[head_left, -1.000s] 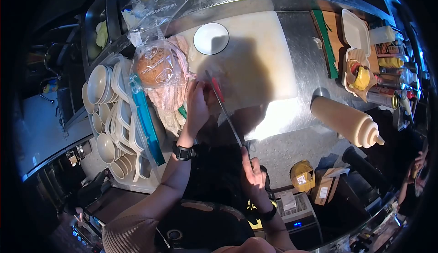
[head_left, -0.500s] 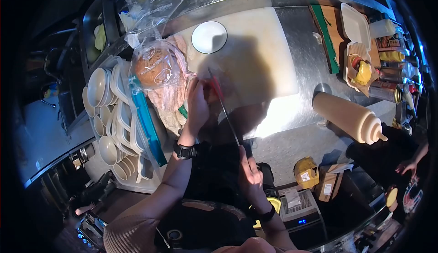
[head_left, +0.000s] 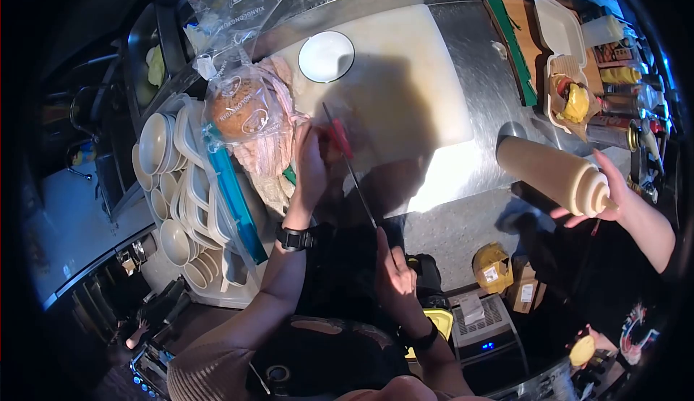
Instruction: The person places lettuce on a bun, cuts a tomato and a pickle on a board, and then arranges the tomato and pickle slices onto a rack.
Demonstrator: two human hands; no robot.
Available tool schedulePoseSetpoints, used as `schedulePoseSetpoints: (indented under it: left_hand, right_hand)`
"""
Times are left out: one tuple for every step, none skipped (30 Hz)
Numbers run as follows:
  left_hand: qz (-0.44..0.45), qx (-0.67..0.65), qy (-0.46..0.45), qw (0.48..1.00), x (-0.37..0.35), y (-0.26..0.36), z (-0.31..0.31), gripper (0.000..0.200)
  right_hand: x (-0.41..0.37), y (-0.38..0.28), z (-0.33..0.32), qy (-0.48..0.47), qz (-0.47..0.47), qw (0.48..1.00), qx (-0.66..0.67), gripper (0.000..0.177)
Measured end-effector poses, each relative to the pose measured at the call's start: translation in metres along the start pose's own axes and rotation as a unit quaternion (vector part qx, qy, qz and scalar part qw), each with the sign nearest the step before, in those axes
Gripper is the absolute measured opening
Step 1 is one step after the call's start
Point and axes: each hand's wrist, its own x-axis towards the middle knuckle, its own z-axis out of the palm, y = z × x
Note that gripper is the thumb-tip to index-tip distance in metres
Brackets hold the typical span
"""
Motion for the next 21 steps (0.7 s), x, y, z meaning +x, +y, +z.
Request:
schedulePoseSetpoints:
  left_hand:
    - [-0.002, 0.003, -0.004, 1.000, 0.001, 0.000, -0.001, 0.026]
    - [-0.003, 0.006, -0.008, 1.000, 0.001, -0.001, -0.003, 0.026]
    - [-0.004, 0.009, -0.010, 1.000, 0.001, 0.003, -0.001, 0.025]
    - [-0.005, 0.003, -0.002, 1.000, -0.001, 0.005, 0.002, 0.025]
    - [-0.006, -0.003, 0.006, 1.000, -0.004, 0.007, 0.006, 0.025]
    - [-0.007, -0.009, 0.013, 1.000, -0.006, 0.009, 0.010, 0.025]
    - [-0.006, -0.007, 0.013, 1.000, -0.007, 0.009, 0.010, 0.025]
    - [-0.003, -0.004, 0.013, 1.000, -0.007, 0.009, 0.009, 0.025]
    - [0.000, -0.002, 0.014, 1.000, -0.007, 0.008, 0.009, 0.025]
    - [-0.002, -0.004, 0.007, 1.000, -0.006, 0.007, 0.007, 0.026]
    - [-0.004, -0.005, -0.001, 1.000, -0.005, 0.005, 0.002, 0.026]
    - [-0.006, -0.007, -0.008, 1.000, -0.004, 0.004, -0.001, 0.027]
    - [0.001, 0.017, -0.010, 1.000, -0.003, 0.003, -0.004, 0.025]
    - [0.009, 0.040, -0.012, 0.999, -0.001, 0.002, -0.007, 0.023]
    - [0.016, 0.063, -0.014, 0.998, 0.000, 0.001, -0.009, 0.020]
    - [0.021, 0.083, -0.009, 0.996, 0.002, -0.004, -0.014, 0.014]
    - [0.027, 0.103, -0.004, 0.994, 0.006, -0.012, -0.020, 0.008]
    - [0.065, 0.167, -0.011, 0.984, 0.006, -0.010, -0.020, 0.006]
    - [0.104, 0.229, -0.013, 0.968, 0.006, -0.009, -0.020, 0.009]
    - [0.173, 0.332, -0.027, 0.927, 0.006, -0.007, -0.021, 0.015]
    - [0.216, 0.390, -0.038, 0.894, 0.004, -0.003, -0.020, 0.019]
  right_hand:
    - [-0.003, 0.002, 0.002, 0.015, -0.014, 1.000, -0.005, 0.074]
    - [-0.007, 0.002, 0.003, 0.016, -0.010, 1.000, -0.017, 0.073]
    - [-0.010, 0.001, 0.003, 0.016, -0.006, 0.999, -0.029, 0.072]
    - [-0.012, 0.000, 0.004, 0.016, -0.002, 0.999, -0.041, 0.072]
    - [-0.011, 0.000, 0.005, 0.008, 0.006, 1.000, -0.027, 0.072]
    - [-0.007, -0.001, 0.004, 0.001, 0.015, 1.000, -0.014, 0.072]
    - [-0.004, -0.002, 0.004, -0.005, 0.023, 1.000, -0.001, 0.072]
    - [-0.004, -0.003, 0.004, -0.009, 0.029, 1.000, -0.007, 0.071]
    - [-0.003, -0.005, 0.005, -0.012, 0.034, 0.999, -0.014, 0.071]
    - [-0.003, -0.006, 0.005, -0.015, 0.040, 0.999, -0.020, 0.071]
    - [-0.006, -0.005, 0.006, -0.007, 0.032, 0.999, -0.031, 0.071]
    - [-0.010, -0.005, 0.006, 0.000, 0.025, 0.999, -0.043, 0.071]
    - [-0.013, -0.005, 0.006, 0.007, 0.018, 0.998, -0.056, 0.071]
    - [-0.013, -0.004, 0.005, -0.001, 0.027, 0.998, -0.053, 0.071]
    - [-0.013, -0.004, 0.004, -0.010, 0.036, 0.998, -0.051, 0.070]
    - [-0.012, -0.004, 0.003, -0.019, 0.044, 0.998, -0.048, 0.070]
    - [-0.009, -0.004, 0.002, -0.006, 0.029, 0.998, -0.048, 0.071]
    - [-0.005, -0.004, 0.001, 0.006, 0.014, 0.999, -0.048, 0.071]
    - [-0.003, -0.004, 0.001, 0.018, -0.001, 0.999, -0.047, 0.072]
    - [-0.003, -0.004, 0.001, 0.011, 0.013, 0.999, -0.048, 0.072]
    - [-0.004, -0.002, 0.002, 0.005, 0.028, 0.998, -0.050, 0.071]
